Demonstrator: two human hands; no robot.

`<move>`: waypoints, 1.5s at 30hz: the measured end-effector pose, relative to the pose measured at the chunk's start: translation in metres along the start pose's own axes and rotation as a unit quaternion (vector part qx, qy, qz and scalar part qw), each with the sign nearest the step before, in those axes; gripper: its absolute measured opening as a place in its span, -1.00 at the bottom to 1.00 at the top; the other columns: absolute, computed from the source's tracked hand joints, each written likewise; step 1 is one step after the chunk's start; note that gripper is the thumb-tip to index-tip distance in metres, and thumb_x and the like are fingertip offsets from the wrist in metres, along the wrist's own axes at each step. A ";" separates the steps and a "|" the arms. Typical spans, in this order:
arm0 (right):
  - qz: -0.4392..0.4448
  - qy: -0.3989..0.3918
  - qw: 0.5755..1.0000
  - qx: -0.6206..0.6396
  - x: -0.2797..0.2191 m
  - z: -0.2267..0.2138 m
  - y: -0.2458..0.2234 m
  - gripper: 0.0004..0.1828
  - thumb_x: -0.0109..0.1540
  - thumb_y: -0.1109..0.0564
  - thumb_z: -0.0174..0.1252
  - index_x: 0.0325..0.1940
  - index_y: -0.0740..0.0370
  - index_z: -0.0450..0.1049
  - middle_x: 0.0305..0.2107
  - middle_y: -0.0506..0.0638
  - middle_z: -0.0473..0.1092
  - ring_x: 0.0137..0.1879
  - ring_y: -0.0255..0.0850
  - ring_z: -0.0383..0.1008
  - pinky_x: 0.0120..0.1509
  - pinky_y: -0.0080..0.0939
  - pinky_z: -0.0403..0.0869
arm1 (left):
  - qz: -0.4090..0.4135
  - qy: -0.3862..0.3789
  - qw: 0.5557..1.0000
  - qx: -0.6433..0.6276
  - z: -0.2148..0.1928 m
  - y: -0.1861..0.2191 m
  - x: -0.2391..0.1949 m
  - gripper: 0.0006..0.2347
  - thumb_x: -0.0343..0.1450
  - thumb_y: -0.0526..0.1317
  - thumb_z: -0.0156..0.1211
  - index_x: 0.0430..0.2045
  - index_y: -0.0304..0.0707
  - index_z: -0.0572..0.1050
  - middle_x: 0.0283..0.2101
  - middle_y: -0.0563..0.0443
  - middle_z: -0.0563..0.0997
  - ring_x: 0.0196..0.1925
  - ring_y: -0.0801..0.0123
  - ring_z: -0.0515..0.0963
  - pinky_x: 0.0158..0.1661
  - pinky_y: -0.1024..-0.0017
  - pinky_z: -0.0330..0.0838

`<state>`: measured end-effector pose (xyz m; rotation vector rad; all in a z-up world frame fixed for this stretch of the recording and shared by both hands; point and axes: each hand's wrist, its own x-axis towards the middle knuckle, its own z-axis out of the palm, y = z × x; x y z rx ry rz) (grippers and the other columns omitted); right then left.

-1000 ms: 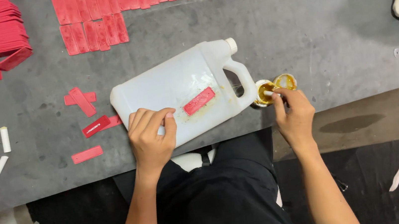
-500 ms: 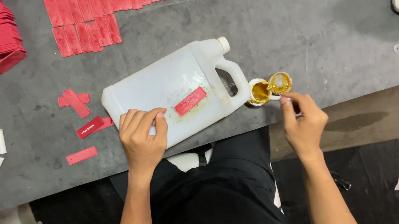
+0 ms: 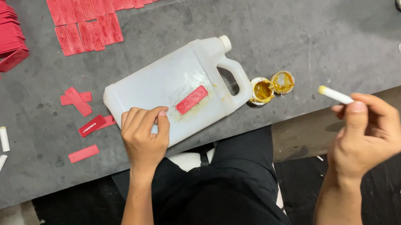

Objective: Applying glue to small red leather strips using a manual applicator

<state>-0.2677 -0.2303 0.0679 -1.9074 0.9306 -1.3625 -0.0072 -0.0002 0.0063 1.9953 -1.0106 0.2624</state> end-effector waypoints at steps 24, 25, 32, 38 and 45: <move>-0.229 -0.274 0.933 -0.047 -0.035 0.154 -0.048 -0.93 0.31 0.32 0.22 -0.19 0.34 0.62 -0.56 0.06 0.43 -0.46 -0.03 0.40 -0.34 -0.12 0.45 | 0.021 0.028 0.996 -0.086 0.003 -0.007 0.005 -0.90 0.35 -0.34 0.27 -0.35 -0.16 0.68 -0.60 0.13 0.43 -0.47 0.30 0.48 -0.22 0.34 0.41; -0.229 -0.276 0.932 -0.047 -0.035 0.152 -0.049 -0.93 0.31 0.32 0.22 -0.19 0.34 0.62 -0.56 0.06 0.43 -0.46 -0.03 0.40 -0.34 -0.12 0.45 | 0.020 0.028 0.996 -0.086 0.002 -0.006 0.006 -0.90 0.35 -0.34 0.27 -0.35 -0.16 0.68 -0.60 0.13 0.43 -0.47 0.30 0.48 -0.22 0.34 0.41; -0.244 -0.265 0.931 -0.055 -0.044 0.154 -0.056 -0.94 0.28 0.37 0.23 -0.21 0.36 0.61 -0.58 0.07 0.41 -0.47 0.00 0.40 -0.31 -0.10 0.45 | 0.015 0.032 0.995 -0.090 0.001 -0.006 0.007 -0.91 0.38 -0.33 0.23 -0.37 -0.18 0.67 -0.62 0.12 0.41 -0.50 0.29 0.47 -0.25 0.35 0.41; -0.258 -0.241 0.932 -0.082 -0.042 0.150 -0.047 -0.93 0.31 0.37 0.20 -0.20 0.39 0.60 -0.57 0.08 0.39 -0.47 -0.01 0.38 -0.30 -0.10 0.45 | 0.010 0.033 0.995 -0.088 0.001 -0.006 0.007 -0.91 0.39 -0.33 0.21 -0.38 -0.18 0.67 -0.63 0.12 0.40 -0.50 0.30 0.47 -0.25 0.36 0.41; -0.255 -0.235 0.935 -0.079 -0.042 0.152 -0.052 -0.94 0.30 0.36 0.22 -0.21 0.41 0.60 -0.59 0.12 0.39 -0.49 0.05 0.37 -0.33 -0.05 0.43 | 0.015 0.031 0.996 -0.088 0.001 -0.006 0.008 -0.91 0.39 -0.33 0.21 -0.39 -0.19 0.67 -0.64 0.12 0.41 -0.52 0.31 0.46 -0.26 0.36 0.41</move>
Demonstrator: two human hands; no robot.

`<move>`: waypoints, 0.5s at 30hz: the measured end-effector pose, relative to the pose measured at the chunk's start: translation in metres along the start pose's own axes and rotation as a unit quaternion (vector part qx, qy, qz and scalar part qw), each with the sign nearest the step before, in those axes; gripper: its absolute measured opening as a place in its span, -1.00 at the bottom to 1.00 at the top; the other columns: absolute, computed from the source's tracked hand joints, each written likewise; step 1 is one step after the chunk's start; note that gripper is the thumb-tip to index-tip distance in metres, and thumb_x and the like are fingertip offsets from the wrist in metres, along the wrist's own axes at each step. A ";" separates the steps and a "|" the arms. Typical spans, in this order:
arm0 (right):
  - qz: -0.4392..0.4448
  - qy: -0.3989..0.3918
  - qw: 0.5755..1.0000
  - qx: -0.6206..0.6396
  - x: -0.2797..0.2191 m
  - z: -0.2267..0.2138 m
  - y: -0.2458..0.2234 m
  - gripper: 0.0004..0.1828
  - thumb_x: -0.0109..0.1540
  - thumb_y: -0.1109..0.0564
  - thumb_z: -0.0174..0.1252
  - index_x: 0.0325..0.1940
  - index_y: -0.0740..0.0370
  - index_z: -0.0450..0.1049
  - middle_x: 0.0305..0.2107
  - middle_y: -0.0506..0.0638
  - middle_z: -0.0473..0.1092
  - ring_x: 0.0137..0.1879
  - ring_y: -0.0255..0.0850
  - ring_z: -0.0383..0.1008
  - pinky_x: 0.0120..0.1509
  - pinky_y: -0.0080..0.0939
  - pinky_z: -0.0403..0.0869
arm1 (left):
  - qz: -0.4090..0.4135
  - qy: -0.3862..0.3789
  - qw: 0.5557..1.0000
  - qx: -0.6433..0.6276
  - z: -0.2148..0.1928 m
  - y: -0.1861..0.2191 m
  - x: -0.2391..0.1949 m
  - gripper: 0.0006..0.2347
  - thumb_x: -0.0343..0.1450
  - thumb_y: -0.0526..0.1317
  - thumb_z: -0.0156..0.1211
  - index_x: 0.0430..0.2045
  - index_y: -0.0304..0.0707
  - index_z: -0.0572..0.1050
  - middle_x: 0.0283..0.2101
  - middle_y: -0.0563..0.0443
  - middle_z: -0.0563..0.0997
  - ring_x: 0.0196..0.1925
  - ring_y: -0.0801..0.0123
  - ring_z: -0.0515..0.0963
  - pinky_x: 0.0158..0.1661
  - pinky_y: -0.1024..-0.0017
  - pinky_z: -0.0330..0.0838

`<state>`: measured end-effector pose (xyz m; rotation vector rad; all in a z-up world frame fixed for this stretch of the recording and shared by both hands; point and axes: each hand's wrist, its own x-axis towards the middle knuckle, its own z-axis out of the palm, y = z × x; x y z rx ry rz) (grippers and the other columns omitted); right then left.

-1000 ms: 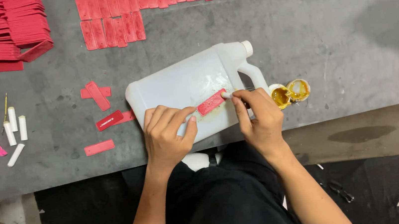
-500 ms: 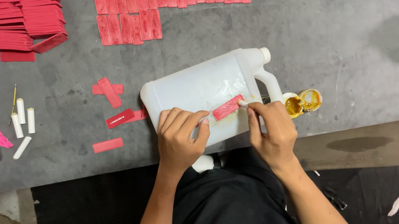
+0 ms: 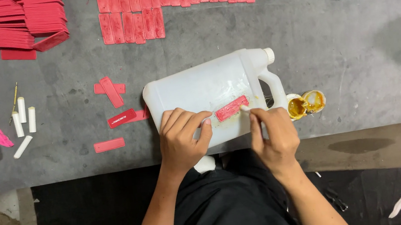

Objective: Applying glue to small red leather strips using a manual applicator

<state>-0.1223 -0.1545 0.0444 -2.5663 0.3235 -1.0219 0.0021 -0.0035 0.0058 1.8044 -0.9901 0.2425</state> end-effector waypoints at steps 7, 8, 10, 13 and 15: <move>-0.008 -0.009 1.000 0.022 0.008 0.005 0.007 -0.93 0.29 0.37 0.23 -0.22 0.36 0.61 -0.58 0.09 0.39 -0.47 0.03 0.38 -0.29 -0.07 0.45 | 0.004 0.002 1.000 -0.001 0.000 0.000 0.001 -0.91 0.40 -0.33 0.21 -0.38 -0.18 0.67 -0.63 0.11 0.40 -0.50 0.28 0.46 -0.26 0.35 0.41; -0.010 -0.011 1.000 0.008 0.010 0.003 0.008 -0.94 0.30 0.37 0.22 -0.22 0.37 0.61 -0.59 0.09 0.38 -0.47 0.02 0.37 -0.29 -0.08 0.45 | 0.003 0.004 1.000 -0.001 0.000 0.000 0.000 -0.91 0.40 -0.33 0.21 -0.38 -0.18 0.67 -0.63 0.11 0.41 -0.51 0.29 0.46 -0.26 0.35 0.41; -0.013 -0.014 1.000 -0.004 0.013 0.003 0.009 -0.94 0.31 0.36 0.22 -0.21 0.38 0.61 -0.60 0.10 0.37 -0.48 0.02 0.36 -0.29 -0.08 0.45 | 0.002 0.007 1.000 0.000 0.000 -0.001 -0.001 -0.91 0.40 -0.33 0.21 -0.38 -0.18 0.67 -0.63 0.12 0.41 -0.51 0.30 0.46 -0.26 0.36 0.41; -0.009 -0.015 1.000 0.001 0.016 0.005 0.008 -0.93 0.32 0.37 0.20 -0.21 0.38 0.60 -0.59 0.09 0.38 -0.46 0.01 0.39 -0.29 -0.08 0.45 | -0.004 0.005 1.000 -0.006 0.000 0.000 -0.001 -0.91 0.40 -0.32 0.21 -0.38 -0.18 0.67 -0.63 0.11 0.41 -0.51 0.29 0.46 -0.26 0.36 0.42; -0.017 -0.047 0.997 0.050 0.019 0.006 0.001 -0.94 0.28 0.37 0.23 -0.22 0.36 0.60 -0.59 0.09 0.40 -0.46 0.01 0.40 -0.29 -0.09 0.46 | -0.001 0.006 1.000 -0.004 -0.001 0.000 0.000 -0.91 0.41 -0.32 0.20 -0.38 -0.18 0.66 -0.63 0.11 0.41 -0.51 0.30 0.46 -0.26 0.36 0.41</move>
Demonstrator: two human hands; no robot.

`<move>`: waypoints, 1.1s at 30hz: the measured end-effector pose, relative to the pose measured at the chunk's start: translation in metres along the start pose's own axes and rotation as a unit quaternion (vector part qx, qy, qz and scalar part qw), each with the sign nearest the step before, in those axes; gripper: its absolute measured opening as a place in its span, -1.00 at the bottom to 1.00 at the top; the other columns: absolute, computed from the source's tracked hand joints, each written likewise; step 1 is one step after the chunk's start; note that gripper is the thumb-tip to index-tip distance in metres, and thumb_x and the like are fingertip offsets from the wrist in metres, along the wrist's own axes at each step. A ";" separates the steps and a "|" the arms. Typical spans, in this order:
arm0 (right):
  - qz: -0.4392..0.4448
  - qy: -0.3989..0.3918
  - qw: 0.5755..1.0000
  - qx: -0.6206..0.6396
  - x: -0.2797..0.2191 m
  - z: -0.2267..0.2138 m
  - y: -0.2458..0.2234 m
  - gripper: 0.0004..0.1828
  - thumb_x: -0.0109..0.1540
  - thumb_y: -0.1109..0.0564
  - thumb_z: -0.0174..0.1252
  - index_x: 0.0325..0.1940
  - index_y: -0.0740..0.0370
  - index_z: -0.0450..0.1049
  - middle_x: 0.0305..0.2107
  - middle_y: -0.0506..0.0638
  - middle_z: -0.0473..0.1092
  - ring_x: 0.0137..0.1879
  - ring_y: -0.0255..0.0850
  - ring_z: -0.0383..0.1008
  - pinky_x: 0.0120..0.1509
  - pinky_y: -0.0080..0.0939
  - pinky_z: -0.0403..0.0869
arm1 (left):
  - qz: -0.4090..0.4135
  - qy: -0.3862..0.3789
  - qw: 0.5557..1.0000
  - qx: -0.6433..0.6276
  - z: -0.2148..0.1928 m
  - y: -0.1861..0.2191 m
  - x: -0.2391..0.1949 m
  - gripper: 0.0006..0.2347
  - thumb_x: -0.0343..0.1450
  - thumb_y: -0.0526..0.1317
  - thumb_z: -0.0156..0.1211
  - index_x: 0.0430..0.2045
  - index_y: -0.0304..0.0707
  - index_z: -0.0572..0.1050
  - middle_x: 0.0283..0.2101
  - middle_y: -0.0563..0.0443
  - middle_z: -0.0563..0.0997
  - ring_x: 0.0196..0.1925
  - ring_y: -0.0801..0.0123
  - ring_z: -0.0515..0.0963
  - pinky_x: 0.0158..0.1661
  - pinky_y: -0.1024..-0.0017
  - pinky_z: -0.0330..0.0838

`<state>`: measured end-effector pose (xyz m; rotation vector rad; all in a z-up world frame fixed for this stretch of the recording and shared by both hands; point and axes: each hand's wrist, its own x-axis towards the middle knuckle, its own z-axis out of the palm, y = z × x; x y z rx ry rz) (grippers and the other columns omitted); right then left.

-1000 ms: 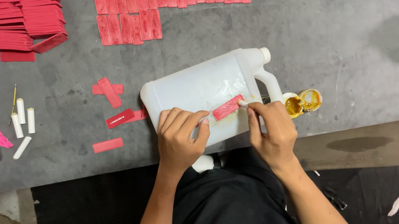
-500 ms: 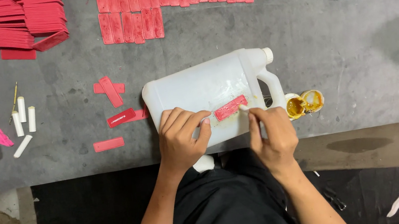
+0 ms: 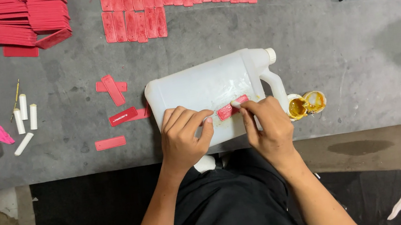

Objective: Applying glue to small red leather strips using a manual applicator

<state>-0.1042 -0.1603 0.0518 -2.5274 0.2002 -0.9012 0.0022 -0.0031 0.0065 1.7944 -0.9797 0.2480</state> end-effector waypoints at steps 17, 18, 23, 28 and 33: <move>-0.004 -0.002 1.000 -0.009 -0.004 -0.002 0.006 -0.93 0.30 0.37 0.21 -0.21 0.34 0.60 -0.58 0.09 0.40 -0.45 0.03 0.41 -0.29 -0.07 0.46 | 0.008 0.004 1.000 0.008 0.002 -0.003 -0.002 -0.92 0.40 -0.32 0.21 -0.38 -0.17 0.66 -0.63 0.12 0.39 -0.51 0.30 0.46 -0.26 0.36 0.42; -0.003 -0.004 1.000 0.016 -0.005 0.001 0.001 -0.94 0.28 0.36 0.22 -0.23 0.33 0.60 -0.59 0.08 0.40 -0.46 0.03 0.40 -0.30 -0.08 0.46 | 0.006 0.003 1.000 0.008 0.002 -0.003 -0.003 -0.92 0.41 -0.31 0.21 -0.38 -0.17 0.66 -0.63 0.12 0.39 -0.51 0.31 0.47 -0.26 0.36 0.42; -0.010 0.006 1.000 -0.001 -0.006 -0.002 0.013 -0.92 0.29 0.38 0.21 -0.22 0.33 0.60 -0.57 0.09 0.42 -0.45 0.03 0.41 -0.29 -0.07 0.46 | 0.006 0.001 1.000 0.009 0.001 -0.001 -0.002 -0.92 0.41 -0.32 0.21 -0.37 -0.17 0.66 -0.63 0.11 0.40 -0.51 0.29 0.47 -0.25 0.35 0.42; -0.008 0.009 0.999 -0.032 -0.004 -0.003 0.015 -0.94 0.33 0.38 0.20 -0.18 0.37 0.58 -0.54 0.10 0.40 -0.43 0.02 0.41 -0.27 -0.07 0.46 | 0.002 0.001 1.000 0.004 0.001 0.000 -0.002 -0.91 0.40 -0.32 0.21 -0.37 -0.18 0.67 -0.62 0.10 0.41 -0.50 0.27 0.47 -0.24 0.34 0.42; -0.020 -0.005 1.000 0.015 -0.004 0.006 0.004 -0.94 0.28 0.38 0.22 -0.22 0.34 0.59 -0.57 0.10 0.42 -0.45 0.04 0.42 -0.29 -0.05 0.47 | -0.008 0.000 1.000 0.004 0.000 0.002 -0.001 -0.91 0.41 -0.32 0.21 -0.38 -0.18 0.67 -0.63 0.11 0.41 -0.50 0.29 0.47 -0.25 0.35 0.42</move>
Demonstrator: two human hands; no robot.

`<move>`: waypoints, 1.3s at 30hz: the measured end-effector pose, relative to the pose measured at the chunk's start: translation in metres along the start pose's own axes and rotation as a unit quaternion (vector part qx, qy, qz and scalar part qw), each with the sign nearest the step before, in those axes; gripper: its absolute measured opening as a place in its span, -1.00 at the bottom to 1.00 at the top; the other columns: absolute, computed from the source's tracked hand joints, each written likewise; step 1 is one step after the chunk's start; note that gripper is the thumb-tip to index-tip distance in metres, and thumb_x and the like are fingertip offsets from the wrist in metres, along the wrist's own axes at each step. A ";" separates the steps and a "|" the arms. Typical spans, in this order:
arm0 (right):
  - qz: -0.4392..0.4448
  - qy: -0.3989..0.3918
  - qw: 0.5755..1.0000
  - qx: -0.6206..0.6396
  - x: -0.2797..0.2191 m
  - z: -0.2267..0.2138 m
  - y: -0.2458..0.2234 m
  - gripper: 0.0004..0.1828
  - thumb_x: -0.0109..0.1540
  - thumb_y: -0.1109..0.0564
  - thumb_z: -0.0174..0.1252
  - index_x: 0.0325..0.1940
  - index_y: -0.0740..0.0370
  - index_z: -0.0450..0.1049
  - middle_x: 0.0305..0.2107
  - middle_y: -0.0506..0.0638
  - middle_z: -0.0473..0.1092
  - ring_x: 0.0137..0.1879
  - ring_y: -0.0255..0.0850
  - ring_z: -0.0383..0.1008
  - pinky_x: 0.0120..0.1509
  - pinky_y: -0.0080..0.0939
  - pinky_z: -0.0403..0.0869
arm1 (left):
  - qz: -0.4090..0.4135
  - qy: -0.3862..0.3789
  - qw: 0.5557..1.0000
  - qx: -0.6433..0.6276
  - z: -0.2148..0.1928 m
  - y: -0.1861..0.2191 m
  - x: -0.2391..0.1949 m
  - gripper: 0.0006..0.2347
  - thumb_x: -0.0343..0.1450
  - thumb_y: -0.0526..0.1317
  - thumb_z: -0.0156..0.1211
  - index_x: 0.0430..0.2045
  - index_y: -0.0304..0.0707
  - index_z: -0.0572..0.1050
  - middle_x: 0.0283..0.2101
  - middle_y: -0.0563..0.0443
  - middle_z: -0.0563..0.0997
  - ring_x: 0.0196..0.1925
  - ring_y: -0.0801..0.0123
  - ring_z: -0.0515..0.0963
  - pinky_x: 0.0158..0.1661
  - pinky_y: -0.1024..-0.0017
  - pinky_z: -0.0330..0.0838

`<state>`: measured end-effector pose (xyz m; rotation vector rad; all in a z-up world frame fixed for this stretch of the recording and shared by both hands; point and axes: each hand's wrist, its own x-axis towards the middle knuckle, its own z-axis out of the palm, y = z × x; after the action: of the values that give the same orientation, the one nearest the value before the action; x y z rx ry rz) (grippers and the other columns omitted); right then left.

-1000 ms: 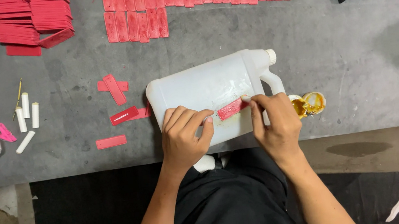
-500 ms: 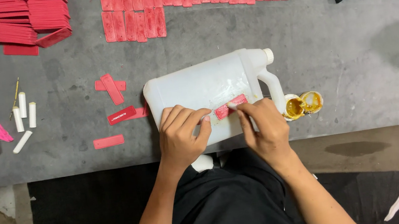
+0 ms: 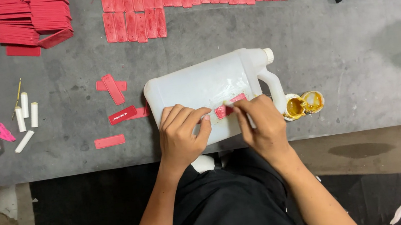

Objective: Applying glue to small red leather strips using a manual applicator

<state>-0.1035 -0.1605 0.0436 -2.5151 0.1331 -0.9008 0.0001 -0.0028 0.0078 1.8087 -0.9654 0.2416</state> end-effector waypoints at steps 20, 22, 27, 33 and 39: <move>0.013 0.007 1.000 -0.027 -0.014 -0.024 0.017 -0.94 0.29 0.39 0.23 -0.22 0.36 0.60 -0.57 0.09 0.41 -0.45 0.01 0.41 -0.30 -0.08 0.46 | 0.009 0.001 1.000 0.006 0.003 -0.002 -0.002 -0.93 0.38 -0.34 0.24 -0.39 -0.18 0.66 -0.63 0.10 0.41 -0.49 0.28 0.48 -0.25 0.35 0.43; 0.020 0.007 1.000 -0.021 -0.016 -0.024 0.016 -0.94 0.29 0.39 0.23 -0.23 0.35 0.60 -0.58 0.08 0.41 -0.46 0.00 0.40 -0.31 -0.08 0.46 | 0.007 0.002 1.000 0.006 0.002 -0.002 -0.002 -0.93 0.38 -0.34 0.24 -0.39 -0.18 0.66 -0.63 0.10 0.41 -0.49 0.28 0.48 -0.25 0.35 0.43; 0.004 0.035 0.999 -0.035 -0.007 -0.016 0.022 -0.92 0.31 0.40 0.21 -0.20 0.36 0.60 -0.55 0.08 0.42 -0.44 -0.01 0.40 -0.28 -0.10 0.46 | 0.008 0.000 1.000 0.009 0.001 -0.001 -0.001 -0.93 0.39 -0.34 0.24 -0.39 -0.17 0.66 -0.63 0.10 0.41 -0.49 0.28 0.48 -0.25 0.35 0.42; 0.017 0.048 0.997 -0.058 -0.019 -0.012 0.003 -0.94 0.30 0.39 0.21 -0.21 0.39 0.59 -0.59 0.11 0.38 -0.47 0.03 0.39 -0.31 -0.06 0.45 | 0.001 0.002 1.000 0.008 0.002 0.000 -0.002 -0.93 0.38 -0.34 0.24 -0.39 -0.18 0.66 -0.63 0.10 0.42 -0.49 0.28 0.49 -0.24 0.35 0.43; 0.028 0.067 0.996 -0.049 -0.023 -0.006 -0.009 -0.94 0.28 0.37 0.22 -0.23 0.38 0.61 -0.59 0.09 0.40 -0.48 0.00 0.39 -0.32 -0.07 0.44 | -0.001 0.000 1.000 0.005 0.001 0.000 -0.002 -0.93 0.39 -0.34 0.24 -0.39 -0.17 0.66 -0.64 0.11 0.42 -0.49 0.30 0.50 -0.24 0.36 0.43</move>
<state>-0.1260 -0.1492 0.0389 -2.5262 0.2968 -1.0632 -0.0016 -0.0029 0.0060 1.8177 -0.9634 0.2458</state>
